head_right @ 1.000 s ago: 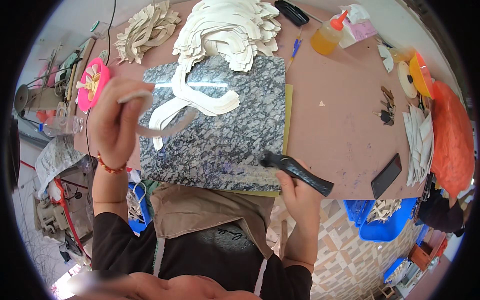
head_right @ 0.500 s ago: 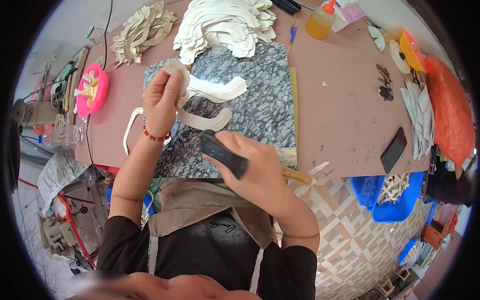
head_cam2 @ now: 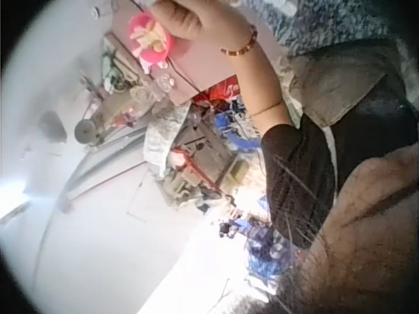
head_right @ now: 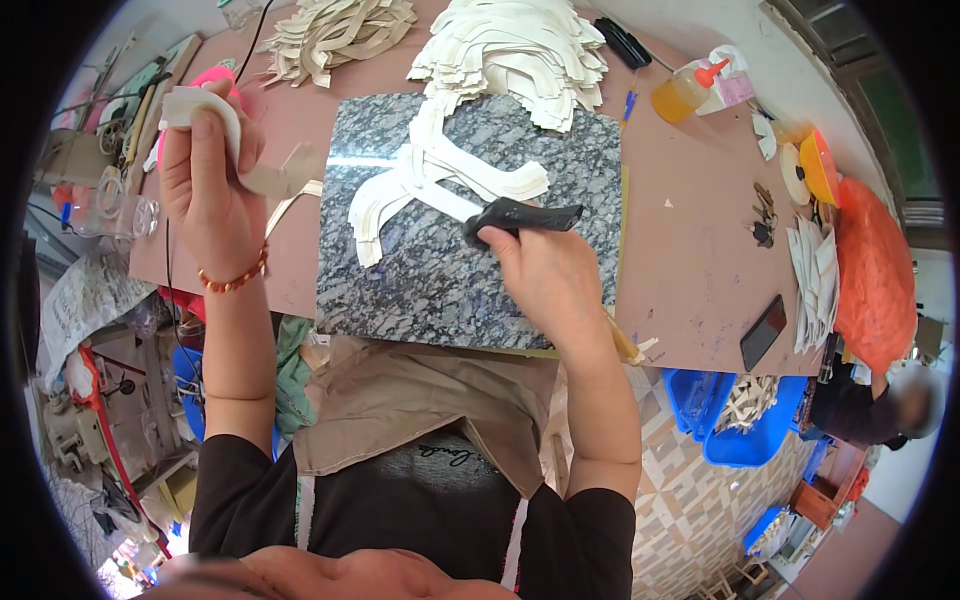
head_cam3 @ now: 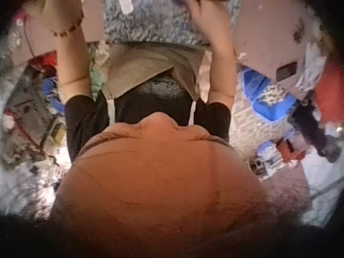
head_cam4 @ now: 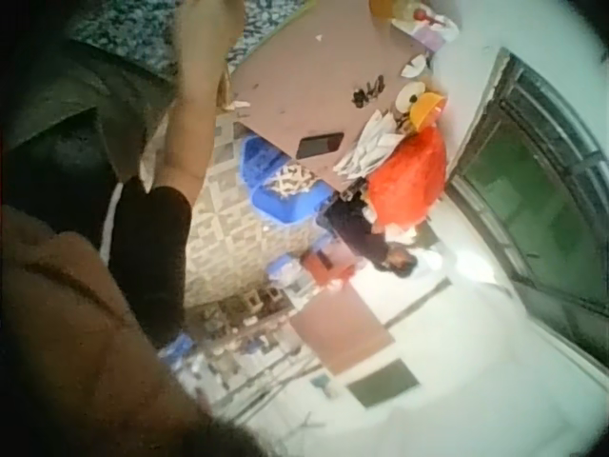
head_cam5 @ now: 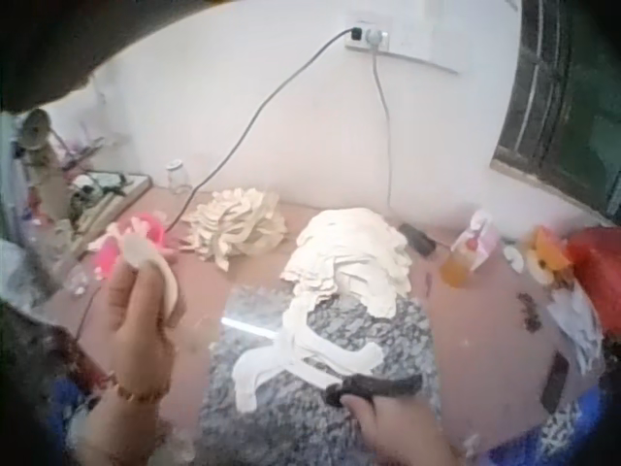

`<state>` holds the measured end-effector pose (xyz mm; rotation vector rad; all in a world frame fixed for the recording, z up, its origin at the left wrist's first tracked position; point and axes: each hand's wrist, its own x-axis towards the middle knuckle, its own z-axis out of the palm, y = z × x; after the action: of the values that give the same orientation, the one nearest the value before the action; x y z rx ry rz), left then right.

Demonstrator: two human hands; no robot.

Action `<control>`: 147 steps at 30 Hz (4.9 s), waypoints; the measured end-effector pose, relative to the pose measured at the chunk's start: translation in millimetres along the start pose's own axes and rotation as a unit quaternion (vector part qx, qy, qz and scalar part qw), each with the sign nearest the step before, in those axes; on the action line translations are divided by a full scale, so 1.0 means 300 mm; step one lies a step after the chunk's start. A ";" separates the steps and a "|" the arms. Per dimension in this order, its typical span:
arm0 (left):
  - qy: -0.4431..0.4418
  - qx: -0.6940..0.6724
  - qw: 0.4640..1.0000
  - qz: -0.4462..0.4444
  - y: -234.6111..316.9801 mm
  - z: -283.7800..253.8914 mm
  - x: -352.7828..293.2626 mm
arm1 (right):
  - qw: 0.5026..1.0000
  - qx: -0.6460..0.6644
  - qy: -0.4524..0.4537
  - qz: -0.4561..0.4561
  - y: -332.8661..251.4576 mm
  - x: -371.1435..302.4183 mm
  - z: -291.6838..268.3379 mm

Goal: Hammering and assembling curved white shoe components on a stone block at a workbench.

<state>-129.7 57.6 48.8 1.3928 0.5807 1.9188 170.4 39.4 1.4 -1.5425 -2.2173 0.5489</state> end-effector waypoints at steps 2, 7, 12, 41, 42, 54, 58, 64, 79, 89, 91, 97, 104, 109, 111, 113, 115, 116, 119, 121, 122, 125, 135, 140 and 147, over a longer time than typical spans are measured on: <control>-0.008 0.244 0.963 -0.111 0.050 0.013 -0.060 | 1.000 0.006 0.016 0.019 0.012 0.003 -0.016; -0.316 0.299 0.852 -0.290 -0.069 0.171 -0.274 | 0.994 0.068 0.065 0.061 0.014 -0.057 -0.121; -0.327 0.378 0.849 -0.171 -0.204 0.265 -0.399 | 0.994 0.080 0.019 0.071 -0.007 -0.145 -0.213; -0.345 0.446 0.824 -0.057 -0.199 0.249 -0.457 | 1.000 0.011 0.011 -0.024 0.017 -0.089 -0.064; -0.352 0.451 0.819 -0.055 -0.198 0.250 -0.456 | 0.998 0.008 0.047 -0.042 0.023 -0.087 -0.063; -0.502 0.378 0.777 -0.014 -0.184 0.123 -0.343 | 0.993 0.099 -0.044 -0.035 -0.017 -0.136 -0.070; -0.562 0.362 0.743 0.033 -0.182 0.070 -0.303 | 0.989 0.119 -0.087 0.008 -0.046 -0.122 -0.078; -0.552 0.377 0.742 0.056 -0.159 0.023 -0.286 | 0.988 0.126 -0.085 -0.024 -0.094 -0.107 -0.061; -0.490 0.401 0.772 -0.044 -0.113 0.027 -0.323 | 0.981 0.161 -0.091 0.063 -0.090 -0.107 -0.096; -0.415 0.400 0.810 -0.102 -0.169 0.117 -0.374 | 0.997 0.063 -0.033 0.015 -0.015 -0.149 -0.047; -0.486 0.377 0.787 -0.038 -0.163 0.095 -0.355 | 0.997 0.073 -0.029 0.011 -0.015 -0.149 -0.047; -0.560 0.369 0.741 0.018 -0.157 0.078 -0.285 | 0.988 0.068 -0.131 -0.035 -0.067 -0.138 -0.047; -0.623 0.278 0.727 0.069 -0.213 -0.003 -0.228 | 0.987 0.070 -0.144 -0.011 -0.119 -0.104 -0.071; -0.637 0.285 0.711 0.085 -0.201 -0.037 -0.206 | 0.984 0.104 -0.142 0.013 -0.147 -0.074 -0.069; -0.631 0.288 0.715 0.090 -0.197 -0.043 -0.218 | 0.981 0.109 -0.161 -0.006 -0.156 -0.068 -0.066; -0.616 0.290 0.727 0.082 -0.195 -0.058 -0.226 | 0.975 0.102 -0.193 -0.040 -0.167 -0.067 -0.051; -0.604 0.292 0.738 0.072 -0.187 -0.080 -0.230 | 0.977 0.052 -0.205 -0.028 -0.171 -0.064 -0.050; -0.600 0.301 0.738 0.071 -0.184 -0.089 -0.231 | 0.976 0.078 -0.204 -0.006 -0.169 -0.058 -0.053; -0.576 0.310 0.753 0.075 -0.186 -0.105 -0.243 | 0.978 0.086 -0.189 -0.022 -0.169 -0.047 -0.040; -0.556 0.307 0.769 0.076 -0.188 -0.104 -0.259 | 0.977 0.134 -0.163 -0.016 -0.177 -0.041 -0.024; -0.528 0.311 0.789 0.050 -0.185 -0.106 -0.265 | 0.976 0.091 -0.191 -0.046 -0.184 -0.039 -0.015; -0.452 0.329 0.829 0.011 -0.174 -0.104 -0.296 | 0.979 0.123 -0.164 -0.022 -0.188 -0.022 -0.012; -0.380 0.375 0.843 -0.062 -0.101 -0.029 -0.317 | 0.976 0.176 -0.124 -0.022 -0.181 -0.003 0.020; -0.341 0.380 0.848 -0.141 -0.101 0.041 -0.339 | 0.989 0.122 -0.078 0.022 -0.109 -0.046 -0.055; -0.458 0.413 0.749 -0.244 -0.105 0.053 -0.272 | 0.995 0.066 -0.063 0.036 -0.050 -0.112 -0.041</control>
<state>-90.9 17.1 -20.2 2.1744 1.1732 0.3454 175.6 4.2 16.7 -1.5627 -2.1740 0.8201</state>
